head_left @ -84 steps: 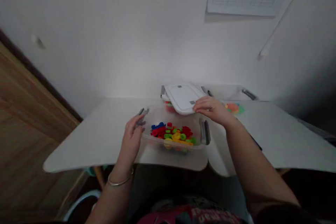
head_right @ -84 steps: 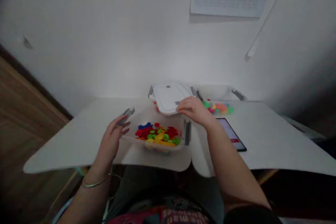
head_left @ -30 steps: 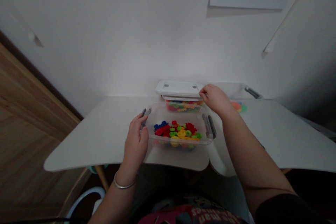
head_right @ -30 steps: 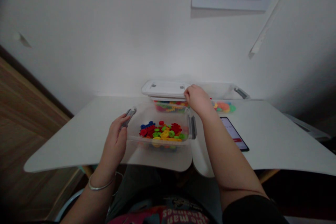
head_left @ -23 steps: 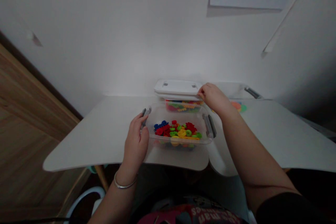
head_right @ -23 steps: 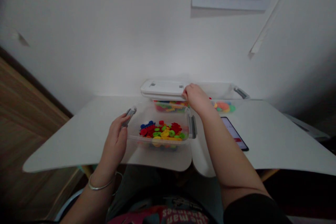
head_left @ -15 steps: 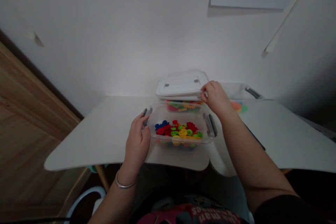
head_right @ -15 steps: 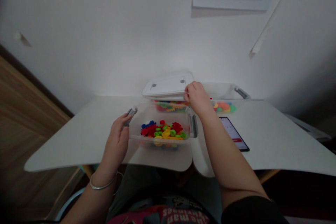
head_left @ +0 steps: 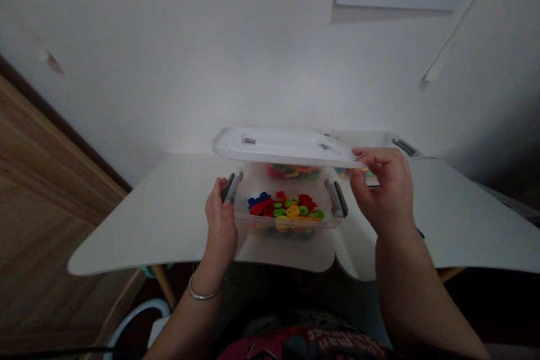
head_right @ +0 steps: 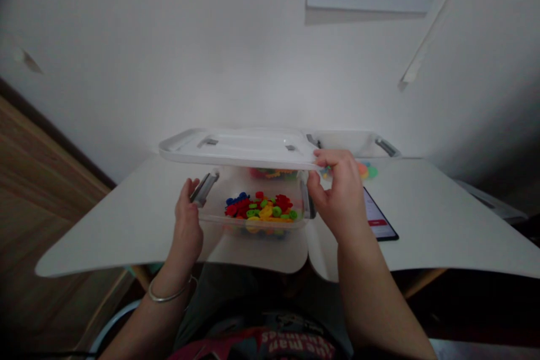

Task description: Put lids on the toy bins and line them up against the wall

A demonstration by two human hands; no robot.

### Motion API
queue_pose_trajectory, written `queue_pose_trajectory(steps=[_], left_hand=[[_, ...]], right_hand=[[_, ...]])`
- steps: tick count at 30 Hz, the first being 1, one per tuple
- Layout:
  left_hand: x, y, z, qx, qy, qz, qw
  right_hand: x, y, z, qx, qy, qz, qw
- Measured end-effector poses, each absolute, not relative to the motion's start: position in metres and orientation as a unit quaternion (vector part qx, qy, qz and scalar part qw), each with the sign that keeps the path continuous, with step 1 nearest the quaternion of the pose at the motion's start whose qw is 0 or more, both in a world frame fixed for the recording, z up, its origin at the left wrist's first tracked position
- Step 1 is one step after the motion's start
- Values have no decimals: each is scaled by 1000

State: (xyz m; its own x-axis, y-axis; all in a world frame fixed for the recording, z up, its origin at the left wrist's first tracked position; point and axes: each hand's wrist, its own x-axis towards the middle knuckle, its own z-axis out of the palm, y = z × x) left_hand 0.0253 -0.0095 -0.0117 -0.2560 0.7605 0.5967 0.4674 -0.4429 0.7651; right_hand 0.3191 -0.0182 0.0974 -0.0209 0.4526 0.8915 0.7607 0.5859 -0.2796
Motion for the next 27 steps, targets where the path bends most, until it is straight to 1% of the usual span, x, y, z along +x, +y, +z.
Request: queue_pose_trajectory(steps=[3, 8, 11, 16, 19, 22, 27], left_hand=[[28, -8, -7, 594, 474, 635, 140], [34, -5, 23, 601, 428, 663, 127], [37, -8, 38, 600, 437, 661, 111], [40, -21, 42, 590, 477, 647, 79], [41, -25, 39, 583, 474, 654, 89], [41, -23, 39, 574, 479, 653, 123], [34, -15, 40, 584, 506, 611, 171]], right_hand=[[318, -28, 100, -427, -706, -103, 555], [312, -37, 107, -439, -695, -120, 556], [308, -30, 112, -448, -680, -128, 566], [303, 3, 115, -447, -640, -84, 619], [304, 29, 111, -465, -636, -22, 616], [308, 52, 103, -501, -632, 66, 587], [313, 66, 89, -551, -619, 160, 537]])
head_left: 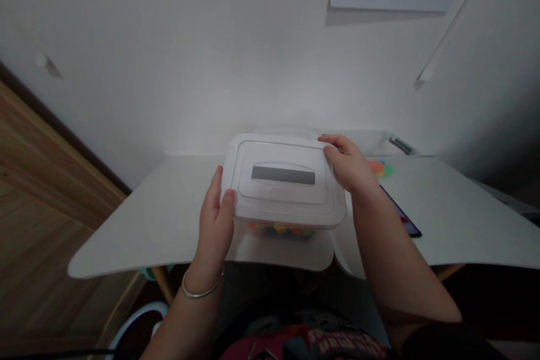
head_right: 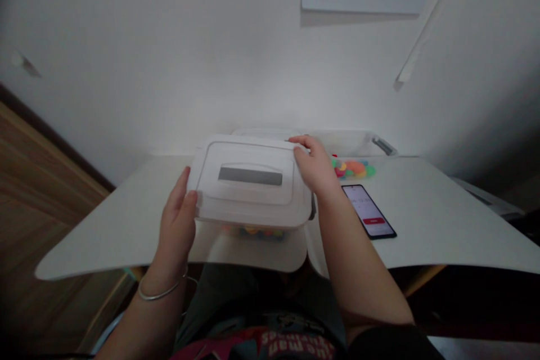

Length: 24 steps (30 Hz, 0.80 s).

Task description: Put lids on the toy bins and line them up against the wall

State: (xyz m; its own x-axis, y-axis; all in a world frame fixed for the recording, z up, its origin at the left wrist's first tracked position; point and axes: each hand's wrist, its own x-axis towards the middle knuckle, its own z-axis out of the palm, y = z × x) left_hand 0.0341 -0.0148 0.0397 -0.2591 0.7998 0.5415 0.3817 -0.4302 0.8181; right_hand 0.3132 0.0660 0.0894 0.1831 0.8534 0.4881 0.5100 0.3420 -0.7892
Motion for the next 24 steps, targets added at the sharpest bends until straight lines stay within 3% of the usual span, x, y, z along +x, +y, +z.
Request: queue_pose_trajectory(steps=[10, 24], left_hand=[[30, -13, 26, 656, 546, 514, 85], [29, -18, 33, 696, 548, 459, 75]], right_hand=[[311, 53, 71, -615, -650, 167, 414], [315, 55, 63, -634, -646, 130, 406]])
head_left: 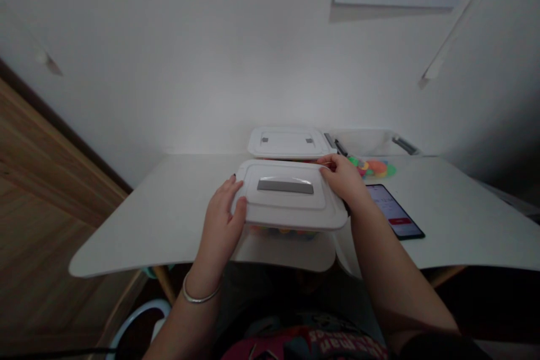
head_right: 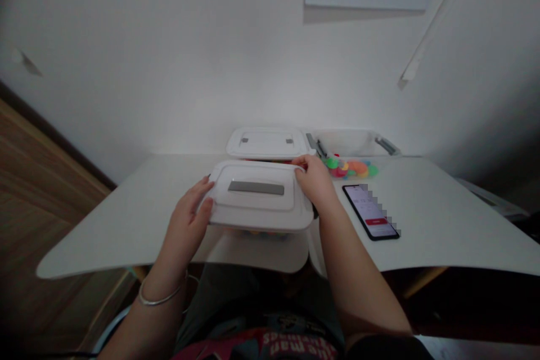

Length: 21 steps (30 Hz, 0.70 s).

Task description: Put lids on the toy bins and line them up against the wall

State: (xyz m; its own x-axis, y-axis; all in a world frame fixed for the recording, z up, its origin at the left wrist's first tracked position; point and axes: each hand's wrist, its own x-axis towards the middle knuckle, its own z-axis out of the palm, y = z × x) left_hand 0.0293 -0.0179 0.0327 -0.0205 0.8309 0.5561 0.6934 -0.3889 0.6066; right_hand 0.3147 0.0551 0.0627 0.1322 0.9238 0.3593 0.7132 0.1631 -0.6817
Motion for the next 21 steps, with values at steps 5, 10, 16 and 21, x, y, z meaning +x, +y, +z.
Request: queue_pose_trajectory(steps=[5, 10, 16, 21], left_hand=[[20, -14, 34, 705, 531, 463, 83], [7, 4, 34, 635, 521, 516, 244], [12, 15, 38, 651, 513, 447, 338], [21, 8, 35, 661, 503, 457, 319]], right_hand=[[325, 46, 64, -648, -647, 176, 361], [332, 30, 56, -628, -675, 190, 338], [329, 27, 47, -591, -733, 114, 317], [337, 37, 50, -584, -725, 157, 330]])
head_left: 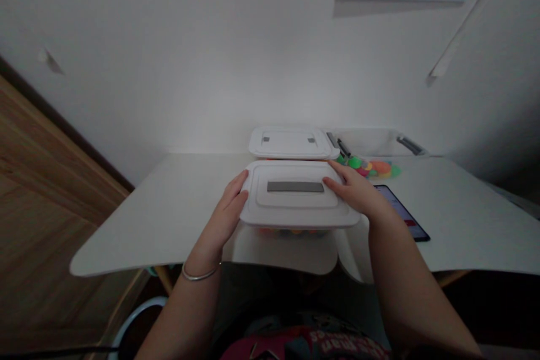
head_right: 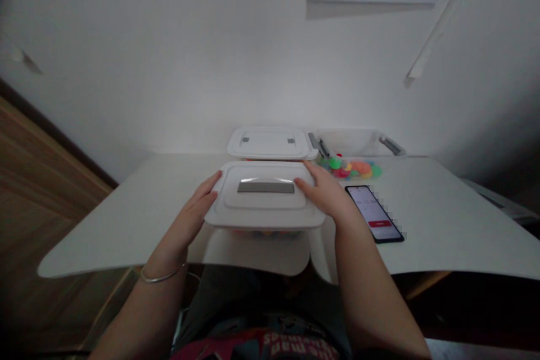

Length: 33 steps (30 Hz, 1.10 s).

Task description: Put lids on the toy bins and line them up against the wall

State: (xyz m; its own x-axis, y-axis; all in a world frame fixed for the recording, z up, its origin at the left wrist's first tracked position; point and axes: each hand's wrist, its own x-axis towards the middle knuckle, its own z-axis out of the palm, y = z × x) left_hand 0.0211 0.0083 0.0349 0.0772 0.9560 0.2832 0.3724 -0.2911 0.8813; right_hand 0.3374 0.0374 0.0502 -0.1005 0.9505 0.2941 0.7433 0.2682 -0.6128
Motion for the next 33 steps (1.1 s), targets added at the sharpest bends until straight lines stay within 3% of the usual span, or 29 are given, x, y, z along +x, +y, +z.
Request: queue_pose_trajectory(steps=[6, 10, 15, 18, 26, 33], left_hand=[[36, 5, 32, 609, 490, 518, 349], [44, 11, 29, 463, 537, 574, 410], [41, 19, 35, 423, 498, 513, 556], [39, 22, 43, 437, 458, 467, 618], [35, 28, 63, 574, 486, 438, 492], [19, 40, 64, 613, 559, 365, 422]], right_hand=[[342, 46, 46, -622, -654, 190, 387], [349, 47, 35, -623, -569, 231, 485], [347, 26, 31, -578, -466, 457, 490], [339, 14, 33, -529, -445, 532, 489], [333, 15, 41, -545, -454, 499, 498], [342, 19, 49, -567, -583, 395, 427]])
